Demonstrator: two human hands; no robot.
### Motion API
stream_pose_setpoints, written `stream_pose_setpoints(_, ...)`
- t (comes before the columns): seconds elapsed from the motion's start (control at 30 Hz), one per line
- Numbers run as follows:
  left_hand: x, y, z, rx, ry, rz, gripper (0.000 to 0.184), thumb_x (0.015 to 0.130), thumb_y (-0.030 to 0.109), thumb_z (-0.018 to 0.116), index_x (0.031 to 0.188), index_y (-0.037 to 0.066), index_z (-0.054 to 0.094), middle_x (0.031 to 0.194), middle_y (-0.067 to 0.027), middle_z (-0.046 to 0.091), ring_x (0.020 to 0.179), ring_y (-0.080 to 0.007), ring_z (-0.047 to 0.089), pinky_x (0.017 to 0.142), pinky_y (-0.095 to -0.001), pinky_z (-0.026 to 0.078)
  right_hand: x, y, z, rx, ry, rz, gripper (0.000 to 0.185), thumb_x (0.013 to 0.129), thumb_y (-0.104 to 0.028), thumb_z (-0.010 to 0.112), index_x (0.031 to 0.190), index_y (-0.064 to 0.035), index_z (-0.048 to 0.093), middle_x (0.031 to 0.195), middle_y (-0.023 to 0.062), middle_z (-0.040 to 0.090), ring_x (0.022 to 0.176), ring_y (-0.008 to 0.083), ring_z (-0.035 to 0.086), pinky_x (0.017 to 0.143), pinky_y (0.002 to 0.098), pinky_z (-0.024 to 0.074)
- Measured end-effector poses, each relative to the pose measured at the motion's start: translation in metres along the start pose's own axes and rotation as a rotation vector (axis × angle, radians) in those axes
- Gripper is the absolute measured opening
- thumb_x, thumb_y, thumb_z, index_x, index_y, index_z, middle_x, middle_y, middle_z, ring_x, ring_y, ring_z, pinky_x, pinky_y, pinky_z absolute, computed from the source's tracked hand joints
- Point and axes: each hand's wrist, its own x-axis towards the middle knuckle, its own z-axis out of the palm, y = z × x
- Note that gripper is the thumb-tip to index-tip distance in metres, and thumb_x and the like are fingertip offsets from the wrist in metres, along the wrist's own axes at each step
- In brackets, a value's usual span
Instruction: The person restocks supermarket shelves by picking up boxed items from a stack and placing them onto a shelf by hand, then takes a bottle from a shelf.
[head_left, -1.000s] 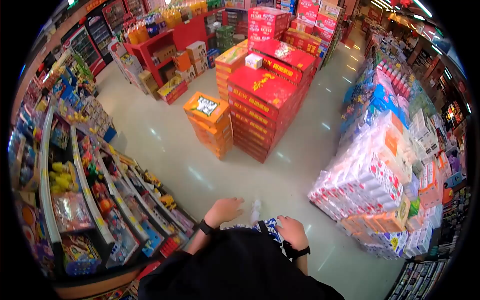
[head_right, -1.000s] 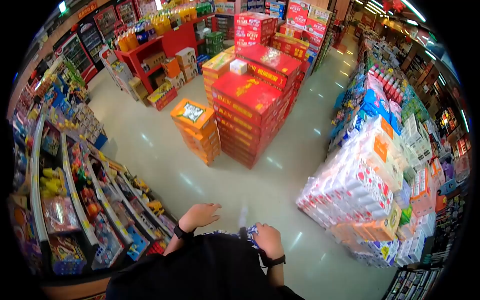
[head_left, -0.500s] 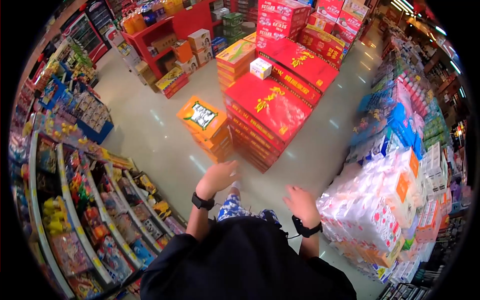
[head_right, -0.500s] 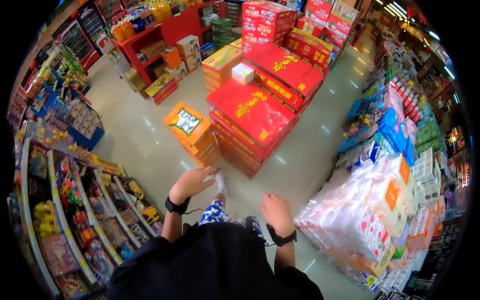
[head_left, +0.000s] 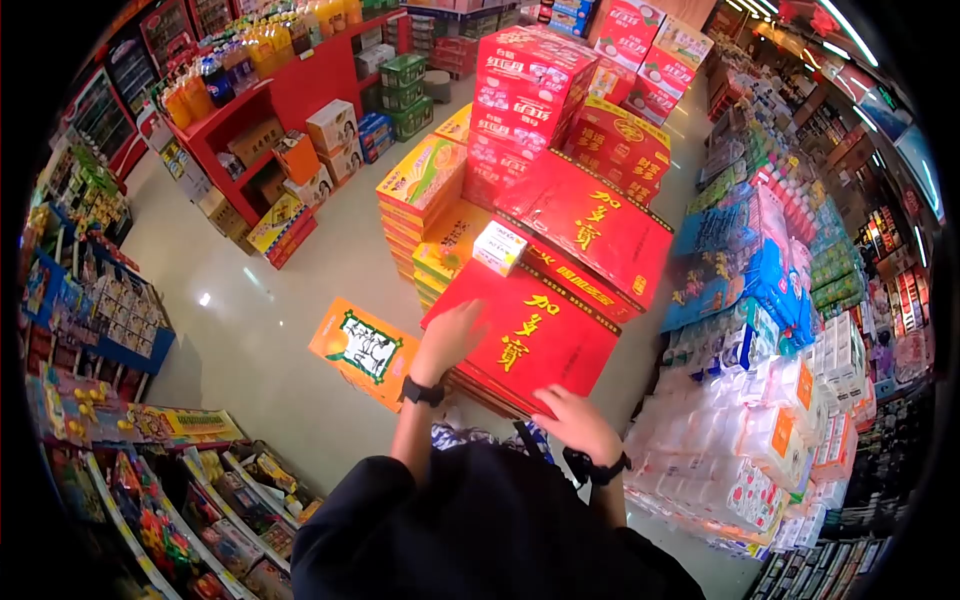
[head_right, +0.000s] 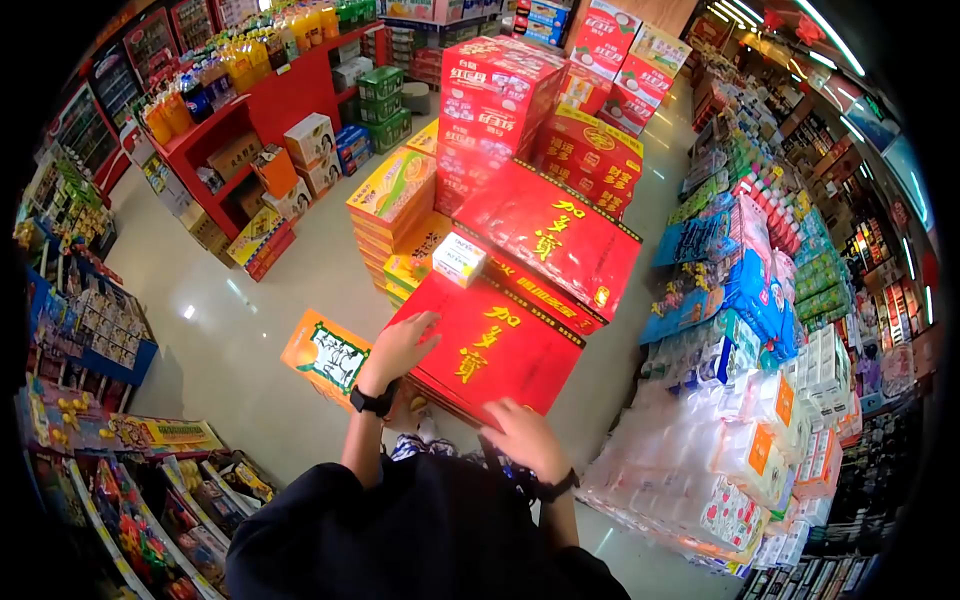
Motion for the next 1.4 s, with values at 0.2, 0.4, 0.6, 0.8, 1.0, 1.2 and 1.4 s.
stream_pose_setpoints(0.2,0.068,-0.038,0.003,-0.115,0.088,-0.085,0.054,0.094,0.023,0.070,0.141,0.005,0.050,0.128,-0.0230,0.063,0.115,-0.0434,0.063,0.093,-0.0483,0.054,0.123,-0.020,-0.034,0.117,-0.079,0.113,0.071,0.099,-0.040,0.066,0.157,-0.0098,0.038,0.168,0.0275,0.027,0.144,0.0452,0.046,0.116,0.0458,0.0428)
stream_pose_setpoints(0.4,0.144,-0.098,0.045,-0.078,0.289,-0.058,0.064,0.089,0.021,0.073,0.145,0.002,0.048,0.123,-0.0250,0.066,0.110,-0.0448,0.066,0.091,-0.0497,0.055,0.248,0.056,0.009,0.265,0.307,0.159,0.082,0.095,-0.029,0.071,0.161,-0.0087,0.027,0.158,0.0285,0.044,0.146,0.0430,0.045,0.114,0.0451,0.0439)
stream_pose_setpoints(0.6,0.136,-0.105,0.053,-0.086,0.161,-0.164,0.057,0.088,0.033,0.074,0.134,0.005,0.055,0.114,-0.0262,0.069,0.096,-0.0466,0.070,0.082,-0.0526,0.058,0.272,0.063,0.030,0.307,0.233,0.119,0.082,0.095,-0.028,0.073,0.158,-0.0016,0.029,0.150,0.0265,0.054,0.139,0.0426,0.052,0.115,0.0442,0.0434)
stream_pose_setpoints(0.8,0.101,-0.109,0.066,0.123,0.028,-0.104,0.035,0.087,0.031,0.075,0.111,0.009,0.063,0.095,-0.0205,0.071,0.084,-0.0429,0.071,0.071,-0.0529,0.057,0.229,0.061,0.033,0.177,0.311,0.070,0.083,0.092,-0.033,0.073,0.158,-0.0071,0.029,0.131,0.0316,0.059,0.111,0.0498,0.064,0.093,0.0534,0.0547)
stream_pose_setpoints(1.0,0.071,-0.064,0.083,0.237,-0.170,-0.088,0.042,0.087,0.042,0.073,0.107,0.007,0.065,0.081,-0.0159,0.073,0.077,-0.0384,0.073,0.066,-0.0499,0.057,0.173,0.071,0.027,0.110,0.286,0.150,0.079,0.092,-0.025,0.070,0.160,-0.0127,0.032,0.121,0.0268,0.068,0.104,0.0456,0.069,0.085,0.0545,0.0563)
stream_pose_setpoints(1.2,0.021,0.003,0.113,0.302,-0.193,-0.191,0.040,0.084,0.039,0.075,0.105,0.007,0.064,0.079,-0.0153,0.072,0.074,-0.0372,0.073,0.064,-0.0500,0.057,0.139,0.116,0.046,0.110,0.372,0.072,0.062,0.089,-0.016,0.072,0.146,-0.0163,0.046,0.088,0.0230,0.071,0.082,0.0460,0.069,0.070,0.0579,0.0542)
stream_pose_setpoints(1.4,-0.031,0.059,0.152,0.238,-0.089,-0.297,0.043,0.082,0.038,0.077,0.107,0.007,0.062,0.078,-0.0176,0.072,0.075,-0.0385,0.073,0.063,-0.0507,0.056,0.080,0.138,0.043,-0.037,0.287,-0.022,0.056,0.088,-0.012,0.067,0.141,-0.0151,0.051,0.080,0.0199,0.070,0.073,0.0433,0.069,0.064,0.0570,0.0538)
